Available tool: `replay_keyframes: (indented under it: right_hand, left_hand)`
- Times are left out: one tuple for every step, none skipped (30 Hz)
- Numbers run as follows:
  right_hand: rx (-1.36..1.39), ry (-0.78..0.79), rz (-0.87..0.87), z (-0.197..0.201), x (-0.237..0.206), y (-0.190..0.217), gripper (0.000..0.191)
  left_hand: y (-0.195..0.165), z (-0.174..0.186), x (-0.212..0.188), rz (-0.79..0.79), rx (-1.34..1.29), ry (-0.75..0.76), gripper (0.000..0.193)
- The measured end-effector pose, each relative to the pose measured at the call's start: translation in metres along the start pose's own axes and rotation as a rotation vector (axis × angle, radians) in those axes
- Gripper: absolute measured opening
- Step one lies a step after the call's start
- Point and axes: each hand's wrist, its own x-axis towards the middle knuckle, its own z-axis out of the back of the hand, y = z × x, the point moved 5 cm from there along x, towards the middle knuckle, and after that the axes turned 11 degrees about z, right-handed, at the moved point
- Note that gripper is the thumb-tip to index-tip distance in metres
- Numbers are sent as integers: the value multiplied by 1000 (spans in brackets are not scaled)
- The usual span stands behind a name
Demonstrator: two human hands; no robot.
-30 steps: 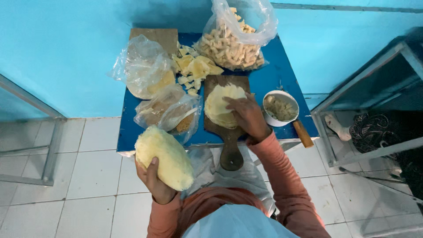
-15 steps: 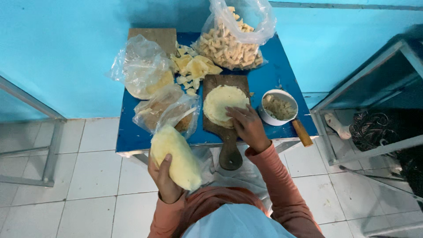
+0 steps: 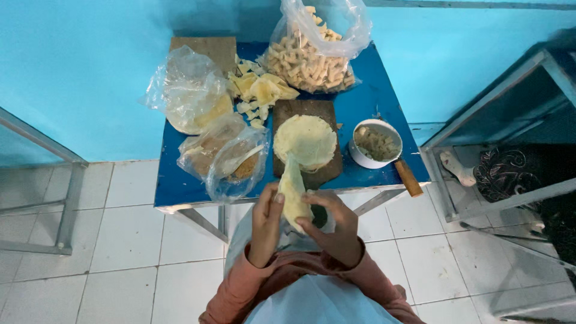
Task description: The person tears pieces from a round flat cake by hand, then holds the cake on a wooden cutting board and slices it into smaller pieces with a knife, arranging the cut slices on the board next to a bowl of pieces.
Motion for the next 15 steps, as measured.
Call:
replay_keyframes:
  right_hand:
    - [32, -26, 3, 0, 0, 0, 46]
    - [65, -51, 6, 2, 1, 0, 41]
    - [67, -38, -1, 1, 1, -1, 46]
    - [67, -26, -10, 2, 2, -1, 50]
    - [67, -13, -19, 2, 2, 0, 54]
    - [12, 9, 16, 2, 2, 3, 56]
    - [-42, 30, 51, 0, 3, 6, 57]
    - [-97, 49, 86, 0, 3, 8, 59]
    - [-93, 39, 82, 0, 3, 9, 57]
    - [-89, 29, 77, 0, 3, 9, 54]
    - [-85, 19, 73, 0, 2, 9, 52]
    - [-46, 6, 57, 0, 0, 7, 46]
    - [-8, -8, 40, 1, -1, 5, 40]
    - [30, -20, 25, 2, -4, 2, 34]
    - [87, -39, 29, 2, -6, 0, 33]
  left_hand:
    - [-2, -1, -2, -1, 6, 4, 26]
    - [-3, -1, -4, -1, 11, 6, 26]
    - [-5, -1, -6, -1, 16, 10, 26]
    - [-5, -1, -6, 9, 1, 10, 25]
    - [-5, -2, -8, 19, -16, 11, 24]
    - [-4, -2, -9, 28, -32, 12, 23]
    - [-4, -2, -10, 15, -38, 15, 21]
    - [-4, -2, -10, 2, -42, 20, 20]
    - [-4, -2, -10, -13, -46, 25, 19]
    - [-2, -2, -10, -2, -73, 30, 18]
    - [-2, -1, -11, 9, -100, 35, 18]
    - [-1, -1, -12, 21, -127, 38, 17]
    - [-1, 0, -12, 33, -139, 39, 17]
    - [-2, 0, -13, 43, -152, 40, 16]
    - [-3, 0, -14, 53, -165, 41, 16]
